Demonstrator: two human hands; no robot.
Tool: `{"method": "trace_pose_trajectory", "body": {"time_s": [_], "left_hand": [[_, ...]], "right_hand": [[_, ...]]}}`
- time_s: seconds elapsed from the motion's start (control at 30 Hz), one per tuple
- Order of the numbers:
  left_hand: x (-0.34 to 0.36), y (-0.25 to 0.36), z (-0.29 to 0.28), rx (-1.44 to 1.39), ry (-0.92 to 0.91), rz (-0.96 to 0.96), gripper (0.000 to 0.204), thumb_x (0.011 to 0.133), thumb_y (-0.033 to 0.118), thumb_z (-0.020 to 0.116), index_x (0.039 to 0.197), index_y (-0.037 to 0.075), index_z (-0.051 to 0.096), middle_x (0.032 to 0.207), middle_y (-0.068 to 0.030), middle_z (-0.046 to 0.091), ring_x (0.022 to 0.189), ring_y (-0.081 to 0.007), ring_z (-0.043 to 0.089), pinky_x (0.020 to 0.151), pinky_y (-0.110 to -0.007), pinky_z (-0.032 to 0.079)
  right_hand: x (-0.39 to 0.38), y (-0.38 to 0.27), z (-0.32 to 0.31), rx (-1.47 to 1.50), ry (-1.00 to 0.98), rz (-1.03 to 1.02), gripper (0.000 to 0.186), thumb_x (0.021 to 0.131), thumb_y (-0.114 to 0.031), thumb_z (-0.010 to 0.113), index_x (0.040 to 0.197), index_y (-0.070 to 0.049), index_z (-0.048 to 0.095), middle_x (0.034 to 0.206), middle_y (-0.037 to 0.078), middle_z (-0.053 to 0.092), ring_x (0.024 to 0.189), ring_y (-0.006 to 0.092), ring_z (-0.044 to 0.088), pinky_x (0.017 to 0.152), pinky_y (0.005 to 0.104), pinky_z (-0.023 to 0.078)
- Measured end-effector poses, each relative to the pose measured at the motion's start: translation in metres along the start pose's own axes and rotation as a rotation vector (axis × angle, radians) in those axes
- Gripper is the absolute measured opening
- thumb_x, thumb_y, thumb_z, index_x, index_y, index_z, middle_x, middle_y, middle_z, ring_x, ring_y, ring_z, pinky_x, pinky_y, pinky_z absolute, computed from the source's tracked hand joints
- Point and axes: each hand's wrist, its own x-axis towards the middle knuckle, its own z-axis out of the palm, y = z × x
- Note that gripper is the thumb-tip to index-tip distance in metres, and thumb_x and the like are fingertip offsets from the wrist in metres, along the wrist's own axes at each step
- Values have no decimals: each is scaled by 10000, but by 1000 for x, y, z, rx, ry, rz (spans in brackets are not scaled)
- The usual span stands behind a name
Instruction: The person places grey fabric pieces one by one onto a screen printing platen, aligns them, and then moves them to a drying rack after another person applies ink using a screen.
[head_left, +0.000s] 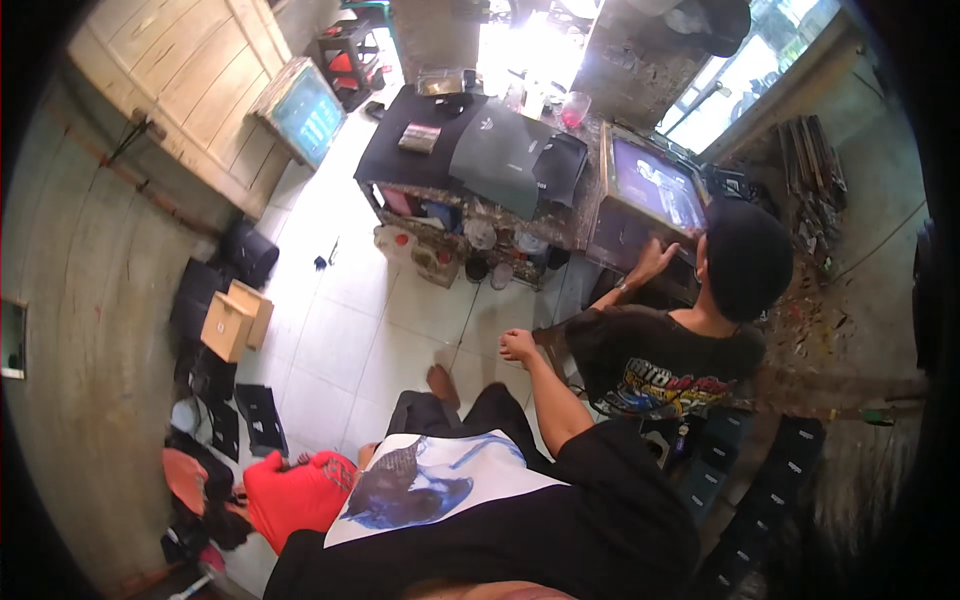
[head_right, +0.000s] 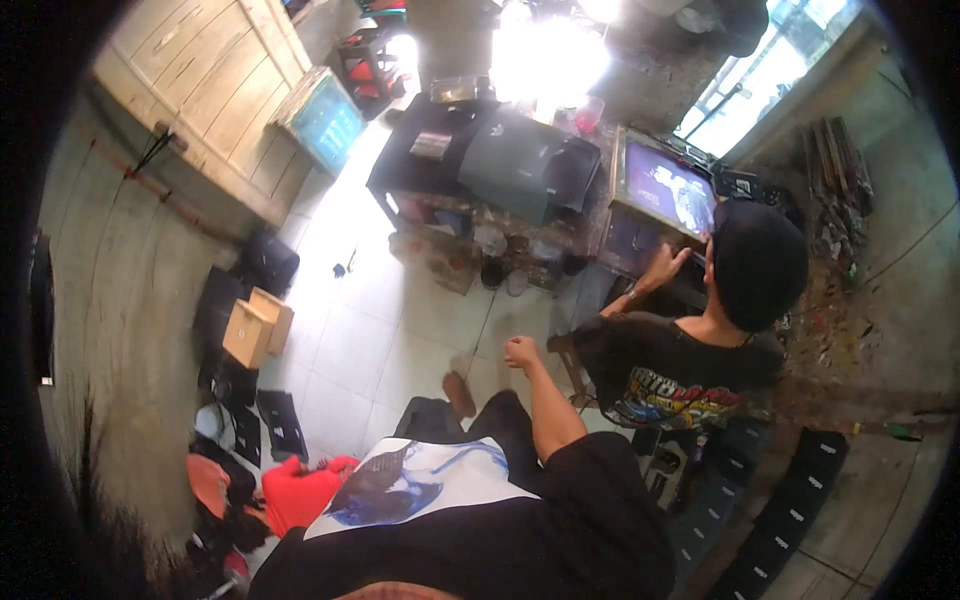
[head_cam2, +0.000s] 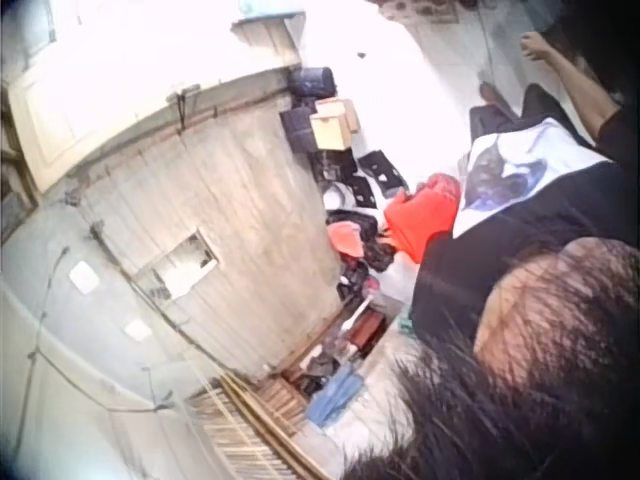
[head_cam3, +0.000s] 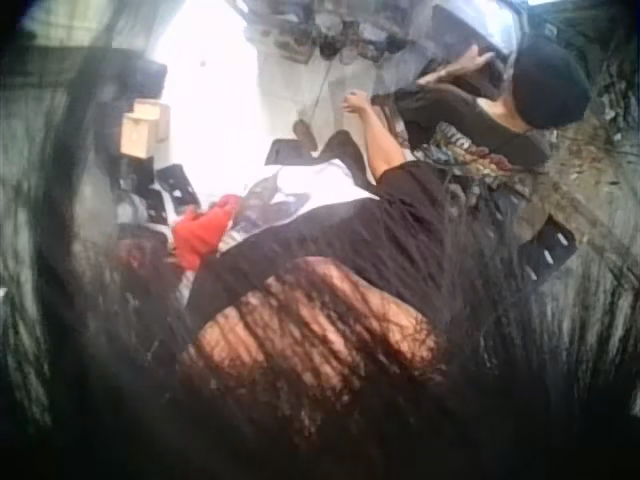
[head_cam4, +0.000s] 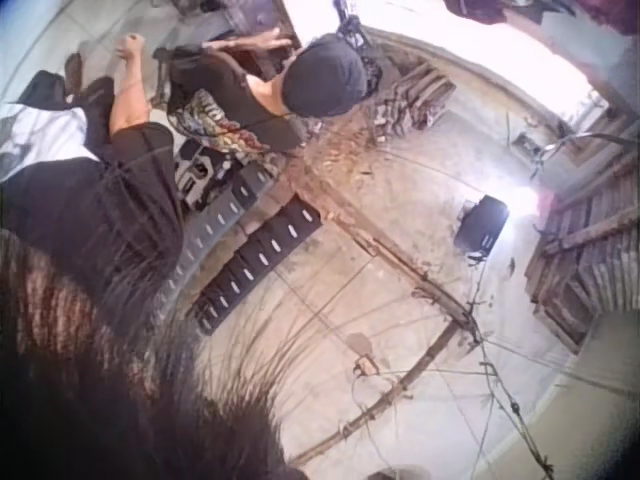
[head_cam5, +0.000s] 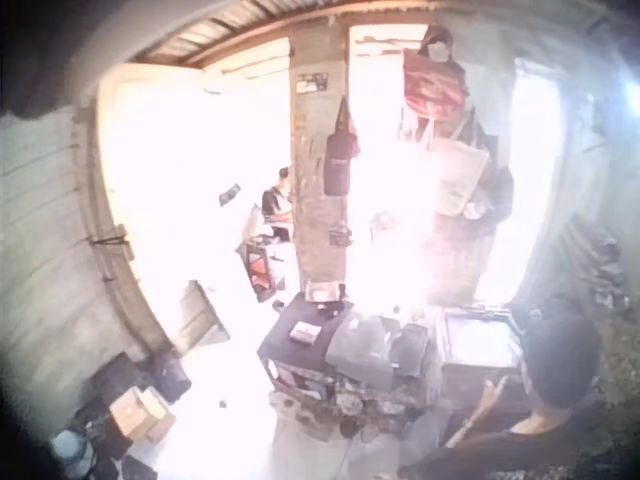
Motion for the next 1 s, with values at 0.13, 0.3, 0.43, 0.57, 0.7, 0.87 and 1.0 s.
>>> {"method": "trace_pose_trajectory", "body": {"time_s": [0.13, 0.3, 0.43, 0.57, 0.7, 0.87, 1.0], "left_hand": [[23, 136, -64, -167, 107, 10, 255, 915, 218, 497, 1096, 39, 514, 977, -131, 651, 738, -239, 654, 573, -349, 524], [5, 300, -81, -133, 193, 114, 249, 925, 216, 503, 1075, 17, 507, 977, -142, 645, 757, -236, 654, 599, -313, 528], [48, 381, -95, 136, 70, 255, 203, 901, 153, 536, 1018, -11, 552, 888, -154, 658, 693, -252, 659, 550, -325, 537], [59, 374, -73, 252, -62, 155, 272, 866, 205, 618, 969, -46, 614, 828, -113, 689, 727, -175, 657, 656, -278, 514], [90, 485, 22, 675, -125, 435, 436, 814, 264, 690, 1088, -49, 557, 959, -175, 663, 854, -221, 654, 764, -314, 511], [97, 618, 165, 409, -245, 798, 697, 812, 373, 704, 1296, -32, 409, 1140, -149, 579, 1100, -238, 527, 938, -319, 409], [105, 681, 190, 296, -237, 485, 579, 850, 422, 650, 1163, -47, 518, 1065, -121, 597, 999, -200, 552, 847, -301, 434]], "right_hand": [[90, -63, 4, 184, 130, 43, 470, 806, -144, 636, 1243, -89, 471, 941, 99, 611, 636, 187, 591, 477, 327, 501], [195, -165, -20, 363, 313, -65, 736, 811, -188, 677, 1437, -177, 289, 1015, 94, 633, 613, 174, 582, 482, 334, 508], [296, -168, -45, 87, 962, -277, 694, 723, -273, 765, 1325, -97, 469, 1004, 125, 663, 792, 244, 646, 617, 350, 532], [257, -230, -22, 33, 594, -52, 421, 663, -253, 797, 966, 15, 677, 826, 155, 687, 713, 252, 635, 688, 371, 496], [197, -307, 47, 661, -47, 115, 229, 808, -175, 666, 898, 34, 644, 773, 117, 644, 646, 190, 602, 563, 302, 492], [104, -411, 201, 987, -499, 101, 248, 906, -322, 599, 971, -83, 582, 921, 63, 646, 753, 154, 589, 677, 322, 500], [74, -454, 294, 1157, -595, 10, 362, 920, -423, 553, 1022, -76, 559, 1006, 81, 643, 762, 155, 593, 659, 297, 501]]}}
